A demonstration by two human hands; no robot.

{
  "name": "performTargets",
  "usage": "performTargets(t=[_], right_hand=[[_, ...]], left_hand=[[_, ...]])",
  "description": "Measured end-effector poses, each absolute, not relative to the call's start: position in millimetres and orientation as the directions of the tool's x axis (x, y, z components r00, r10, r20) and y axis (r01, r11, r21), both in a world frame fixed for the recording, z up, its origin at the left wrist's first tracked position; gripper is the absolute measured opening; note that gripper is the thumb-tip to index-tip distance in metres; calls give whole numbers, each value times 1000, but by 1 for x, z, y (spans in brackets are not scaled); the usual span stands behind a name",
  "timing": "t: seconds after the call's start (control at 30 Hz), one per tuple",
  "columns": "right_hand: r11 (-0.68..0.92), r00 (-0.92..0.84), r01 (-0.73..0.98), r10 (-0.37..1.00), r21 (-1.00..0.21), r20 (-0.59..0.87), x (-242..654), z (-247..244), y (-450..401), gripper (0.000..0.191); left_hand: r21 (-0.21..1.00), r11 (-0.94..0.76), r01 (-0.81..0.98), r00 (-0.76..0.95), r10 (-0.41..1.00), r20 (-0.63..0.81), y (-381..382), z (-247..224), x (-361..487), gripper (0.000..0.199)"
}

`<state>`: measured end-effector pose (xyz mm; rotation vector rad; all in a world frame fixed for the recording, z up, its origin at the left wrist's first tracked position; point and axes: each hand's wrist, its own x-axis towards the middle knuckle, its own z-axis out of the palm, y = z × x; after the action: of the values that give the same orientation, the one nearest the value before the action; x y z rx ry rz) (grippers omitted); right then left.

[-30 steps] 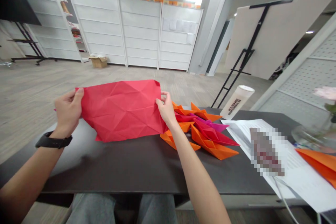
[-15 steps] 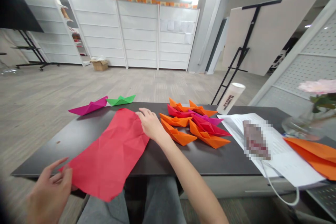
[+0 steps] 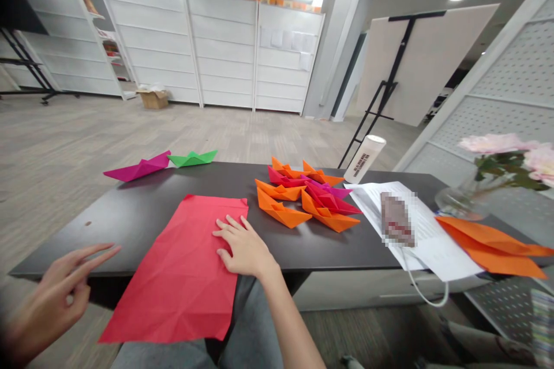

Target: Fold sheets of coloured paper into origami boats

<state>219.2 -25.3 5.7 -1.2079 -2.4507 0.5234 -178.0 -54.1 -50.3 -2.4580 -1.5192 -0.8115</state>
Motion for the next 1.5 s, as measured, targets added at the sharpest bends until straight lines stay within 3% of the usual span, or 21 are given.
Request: performTargets(t=[0.1, 0.23, 0.37, 0.6, 0.8, 1.1, 1.27, 1.37, 1.5], right_hand=[[570, -566, 659, 805, -490, 176, 220, 5, -25, 49], [567, -528, 643, 815, -515, 238, 220, 7, -27, 47], [582, -524, 625, 807, -521, 273, 229, 12, -41, 66], [598, -638, 646, 764, -473, 95, 259, 12, -69, 90], [562, -607, 698, 793, -444, 48, 250, 9, -67, 78], [512, -510, 655, 842, -556, 175, 246, 6, -70, 42], [385, -304, 675, 922, -629, 238, 232, 8, -55, 25], [249, -124, 704, 965, -665, 230, 224, 0, -43, 26], [201, -55, 667, 973, -718, 222, 222, -13, -35, 54]], left_hand=[[1, -650, 760, 589, 690, 421, -38, -42, -166, 69], [-75, -707, 704, 689, 653, 314, -30, -53, -154, 69], [-30, -692, 721, 652, 663, 367, -29, -59, -143, 63], [39, -749, 661, 699, 634, 331, -29, -46, -126, 67], [210, -756, 621, 681, 652, 334, -24, -40, -125, 53], [512, -614, 601, 481, 789, 381, -18, -58, -126, 30], [624, -475, 621, 239, 873, 426, -20, -59, -115, 29], [655, -382, 652, 113, 903, 414, -20, -59, -107, 42], [549, -391, 739, 72, 855, 513, -17, -57, -98, 54]])
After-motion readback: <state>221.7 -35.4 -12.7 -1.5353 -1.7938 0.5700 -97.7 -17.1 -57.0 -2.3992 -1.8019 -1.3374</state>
